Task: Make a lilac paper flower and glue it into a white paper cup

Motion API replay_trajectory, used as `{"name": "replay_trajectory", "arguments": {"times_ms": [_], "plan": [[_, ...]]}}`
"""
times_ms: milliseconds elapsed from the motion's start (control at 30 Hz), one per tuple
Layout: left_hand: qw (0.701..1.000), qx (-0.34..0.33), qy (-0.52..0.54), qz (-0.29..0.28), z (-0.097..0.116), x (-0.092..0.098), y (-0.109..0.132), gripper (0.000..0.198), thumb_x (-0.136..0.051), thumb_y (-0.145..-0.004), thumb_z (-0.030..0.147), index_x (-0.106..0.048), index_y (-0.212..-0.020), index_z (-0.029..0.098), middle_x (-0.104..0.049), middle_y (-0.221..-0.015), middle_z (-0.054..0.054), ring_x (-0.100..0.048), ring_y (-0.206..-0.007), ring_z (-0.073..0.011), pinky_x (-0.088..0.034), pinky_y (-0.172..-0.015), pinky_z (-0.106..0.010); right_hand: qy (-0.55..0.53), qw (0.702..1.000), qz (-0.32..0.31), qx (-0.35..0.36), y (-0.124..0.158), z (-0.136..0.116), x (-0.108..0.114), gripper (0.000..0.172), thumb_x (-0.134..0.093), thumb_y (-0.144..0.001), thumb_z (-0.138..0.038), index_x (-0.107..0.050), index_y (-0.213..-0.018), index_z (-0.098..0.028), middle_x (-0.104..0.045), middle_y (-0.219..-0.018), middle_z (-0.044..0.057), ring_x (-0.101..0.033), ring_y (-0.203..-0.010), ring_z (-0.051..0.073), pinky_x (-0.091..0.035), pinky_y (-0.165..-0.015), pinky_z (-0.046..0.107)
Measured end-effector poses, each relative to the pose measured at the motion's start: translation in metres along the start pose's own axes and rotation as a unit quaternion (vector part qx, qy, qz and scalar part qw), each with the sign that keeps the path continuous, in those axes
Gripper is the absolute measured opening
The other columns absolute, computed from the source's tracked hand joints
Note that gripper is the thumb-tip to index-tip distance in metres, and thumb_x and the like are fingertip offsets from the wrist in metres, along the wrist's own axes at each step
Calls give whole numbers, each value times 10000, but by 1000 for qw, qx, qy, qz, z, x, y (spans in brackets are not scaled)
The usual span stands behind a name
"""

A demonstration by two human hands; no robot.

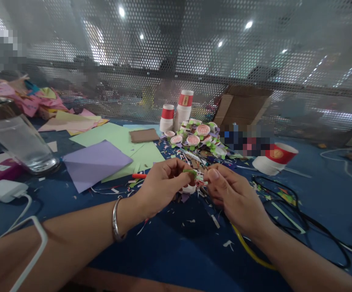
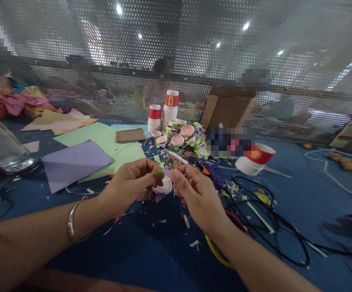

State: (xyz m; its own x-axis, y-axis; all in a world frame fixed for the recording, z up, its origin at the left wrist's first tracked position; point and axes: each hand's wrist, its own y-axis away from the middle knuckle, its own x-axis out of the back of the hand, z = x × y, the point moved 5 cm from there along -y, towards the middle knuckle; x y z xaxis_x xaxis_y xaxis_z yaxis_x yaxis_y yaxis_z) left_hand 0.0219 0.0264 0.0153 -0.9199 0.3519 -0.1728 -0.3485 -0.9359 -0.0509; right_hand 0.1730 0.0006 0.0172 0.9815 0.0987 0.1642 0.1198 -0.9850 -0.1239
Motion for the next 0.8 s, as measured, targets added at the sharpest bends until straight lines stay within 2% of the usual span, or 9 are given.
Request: {"name": "replay_trajectory", "arguments": {"times_ms": [133, 233, 367, 467, 667, 800], "plan": [[996, -36, -78, -38, 0, -3, 1, 93, -670, -756, 218, -583, -764, 188, -549, -609, 51, -472, -502, -67, -361, -500, -240, 69, 997, -15, 33, 1, -9, -3, 326, -727, -847, -506, -609, -867, -204, -503, -614, -51, -414, -510, 96, -319, -454, 224], [989, -55, -125, -56, 3, -2, 2, 84, -654, -755, 218, -575, -757, 190, -553, -599, 51, -470, -505, -69, -357, -514, -241, 78, 995, -11, 61, 2, -12, -4, 260, -706, -869, -438, -619, -829, -195, -563, -676, -24, -491, -581, 111, -389, -512, 229], [978, -63, -177, -94, 6, -1, 2, 75, -652, -742, 230, -599, -769, 184, -591, -622, 29, -486, -548, -83, -340, -530, -247, 84, 993, -19, 83, 2, -12, -5, 243, -697, -868, -421, -623, -857, -190, -594, -710, -11, -522, -607, 116, -424, -531, 230], [973, -57, -202, -96, 7, 0, 3, 60, -636, -711, 200, -614, -760, 174, -599, -634, 19, -493, -574, -91, -345, -546, -252, 81, 993, -31, 79, 4, -12, -7, 239, -693, -864, -418, -618, -861, -192, -598, -705, -7, -525, -601, 114, -422, -521, 225], [982, -49, -151, -99, 5, -6, 4, 71, -643, -735, 214, -608, -778, 170, -552, -638, 35, -467, -556, -78, -325, -533, -247, 86, 993, -1, 74, 6, -17, -4, 190, -716, -814, -367, -619, -822, -203, -587, -692, -14, -524, -594, 118, -430, -531, 233], [986, -50, -124, -101, 4, -6, 4, 74, -650, -745, 217, -603, -778, 169, -568, -640, 28, -469, -544, -74, -321, -516, -239, 89, 993, -8, 76, 6, -18, -5, 189, -706, -807, -365, -608, -791, -204, -589, -671, -14, -519, -584, 121, -437, -537, 241]]}}
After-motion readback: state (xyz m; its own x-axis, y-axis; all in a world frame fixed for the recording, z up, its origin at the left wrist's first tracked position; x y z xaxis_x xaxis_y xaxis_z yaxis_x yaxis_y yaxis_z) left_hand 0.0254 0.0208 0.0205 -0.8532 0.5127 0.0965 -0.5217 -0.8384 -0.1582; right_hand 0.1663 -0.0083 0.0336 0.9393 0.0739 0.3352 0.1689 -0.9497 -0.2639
